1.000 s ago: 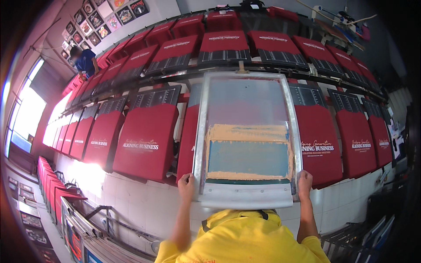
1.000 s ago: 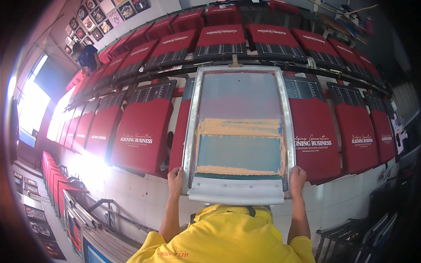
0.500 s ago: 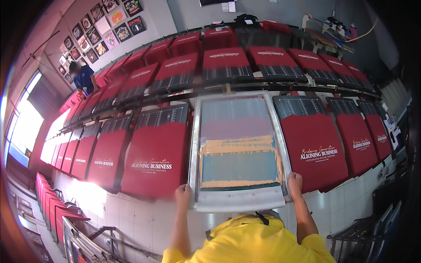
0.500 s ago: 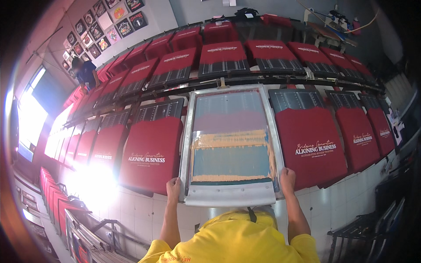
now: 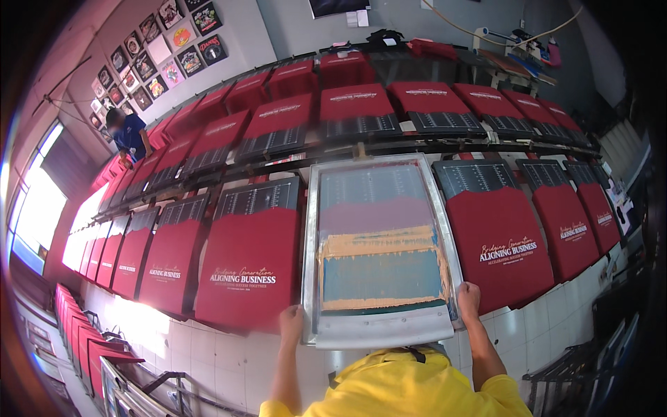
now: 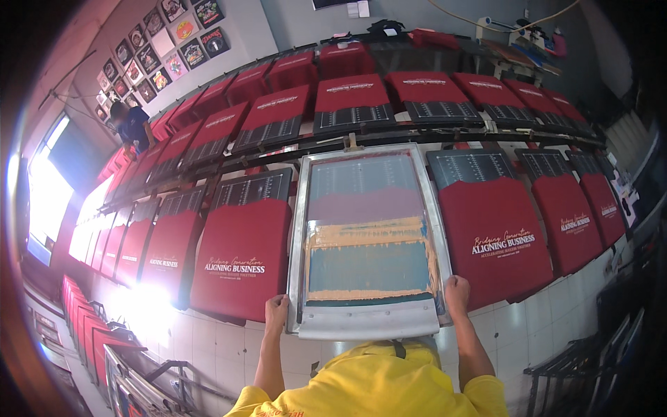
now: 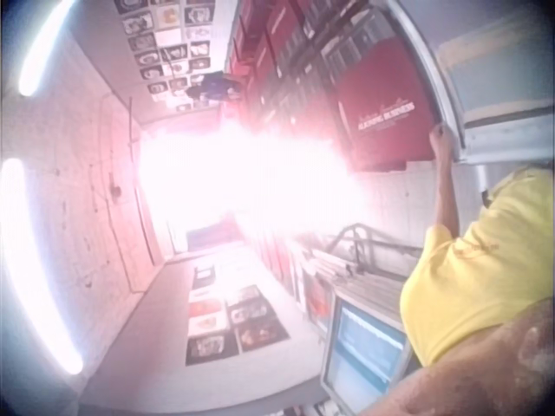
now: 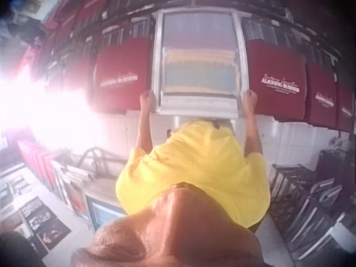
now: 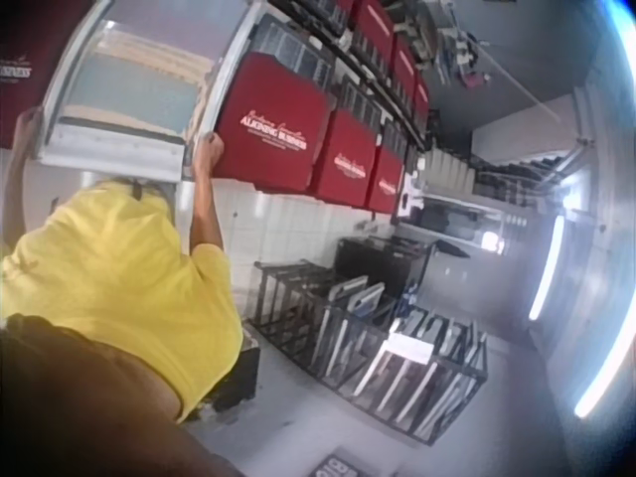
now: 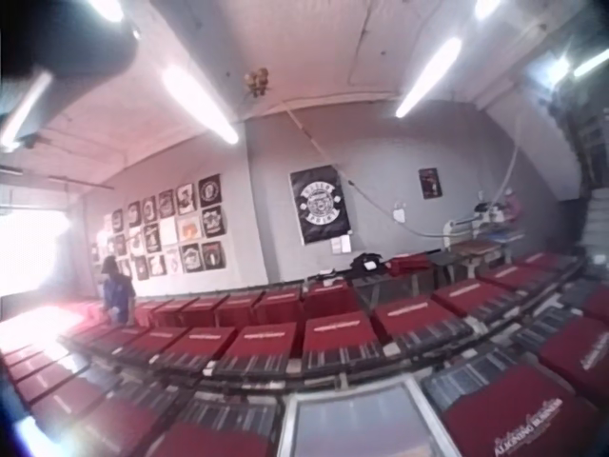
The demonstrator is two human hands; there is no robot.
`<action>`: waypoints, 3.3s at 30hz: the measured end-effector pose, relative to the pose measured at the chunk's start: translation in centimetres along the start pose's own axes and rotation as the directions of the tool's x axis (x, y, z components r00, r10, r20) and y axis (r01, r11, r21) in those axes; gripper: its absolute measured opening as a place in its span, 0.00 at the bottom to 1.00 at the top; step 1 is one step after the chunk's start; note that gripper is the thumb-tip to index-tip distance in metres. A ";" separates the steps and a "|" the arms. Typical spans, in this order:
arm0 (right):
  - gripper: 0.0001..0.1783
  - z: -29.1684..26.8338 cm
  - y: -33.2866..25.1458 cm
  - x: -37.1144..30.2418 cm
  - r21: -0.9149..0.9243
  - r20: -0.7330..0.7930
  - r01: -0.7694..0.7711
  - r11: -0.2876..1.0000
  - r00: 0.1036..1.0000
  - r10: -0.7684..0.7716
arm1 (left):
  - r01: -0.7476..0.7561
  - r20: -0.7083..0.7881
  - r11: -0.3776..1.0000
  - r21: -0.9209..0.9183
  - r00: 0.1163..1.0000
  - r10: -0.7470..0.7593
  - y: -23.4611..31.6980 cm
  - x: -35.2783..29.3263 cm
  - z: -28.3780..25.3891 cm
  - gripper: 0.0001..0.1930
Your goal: The person performs screen printing on red shirts by lowering a frame, applying ink using a squeegee with both hands, and then lifting the frame to reveal the printed design.
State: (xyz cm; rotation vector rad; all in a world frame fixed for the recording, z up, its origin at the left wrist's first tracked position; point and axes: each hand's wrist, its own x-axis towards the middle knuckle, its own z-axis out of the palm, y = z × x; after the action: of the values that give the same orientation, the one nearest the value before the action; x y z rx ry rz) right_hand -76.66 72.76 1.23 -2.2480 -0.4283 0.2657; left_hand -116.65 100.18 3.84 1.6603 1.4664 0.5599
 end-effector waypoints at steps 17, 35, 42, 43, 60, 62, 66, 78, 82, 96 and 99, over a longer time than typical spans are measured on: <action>0.28 -6.3 -5.7 -7.7 -0.236 0.386 0.711 0.662 0.694 -0.608 | -0.584 0.361 0.720 0.374 0.807 0.467 3.6 -6.5 -3.5 0.24; 0.23 -5.2 -8.9 -6.4 -0.213 0.513 0.822 0.528 0.554 -0.656 | -0.707 0.483 0.562 0.430 0.706 0.518 7.6 -5.7 0.2 0.20; 0.20 -4.4 -5.4 -9.0 -0.210 0.448 0.849 0.485 0.525 -0.724 | -0.789 0.436 0.409 0.458 0.600 0.671 3.5 -7.4 1.6 0.16; 0.19 -3.9 -5.3 -8.7 -0.225 0.420 0.853 0.471 0.521 -0.743 | -0.793 0.432 0.408 0.453 0.595 0.678 3.4 -6.9 1.8 0.15; 0.11 2.1 -15.1 10.1 -0.283 0.623 0.774 0.566 0.597 -0.505 | -0.772 0.543 0.418 0.480 0.635 0.549 13.8 12.4 4.5 0.15; 0.11 1.4 -15.5 9.9 -0.310 0.633 0.768 0.561 0.607 -0.481 | -0.767 0.550 0.416 0.488 0.641 0.536 14.4 11.9 4.1 0.14; 0.13 -0.7 -14.8 6.1 -0.248 0.507 0.815 0.523 0.569 -0.647 | -0.761 0.475 0.469 0.447 0.647 0.597 13.8 7.8 1.9 0.15; 0.25 -3.8 -4.7 -8.6 -0.232 0.420 0.868 0.440 0.497 -0.759 | -0.772 0.421 0.469 0.430 0.631 0.652 4.0 -7.1 1.9 0.25; 0.39 -4.0 -4.0 -10.0 -0.218 0.493 0.851 0.479 0.519 -0.698 | -0.755 0.476 0.494 0.431 0.656 0.586 3.6 -8.9 1.9 0.29; 0.21 -1.3 -1.8 -3.3 -0.225 -0.138 0.357 0.906 0.909 -0.392 | -0.303 0.038 0.917 0.259 0.952 0.304 -0.1 -3.3 1.0 0.19; 0.18 0.2 -0.7 -2.2 -0.087 -0.103 0.173 0.981 0.978 -0.182 | -0.161 0.045 0.947 0.279 0.987 0.154 -2.5 -0.5 0.9 0.15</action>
State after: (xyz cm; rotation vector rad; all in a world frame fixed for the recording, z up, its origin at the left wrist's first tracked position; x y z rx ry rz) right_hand -78.95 72.46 1.70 -2.2698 -0.5848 0.0312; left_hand -117.54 99.41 1.42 2.0141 1.4573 0.4299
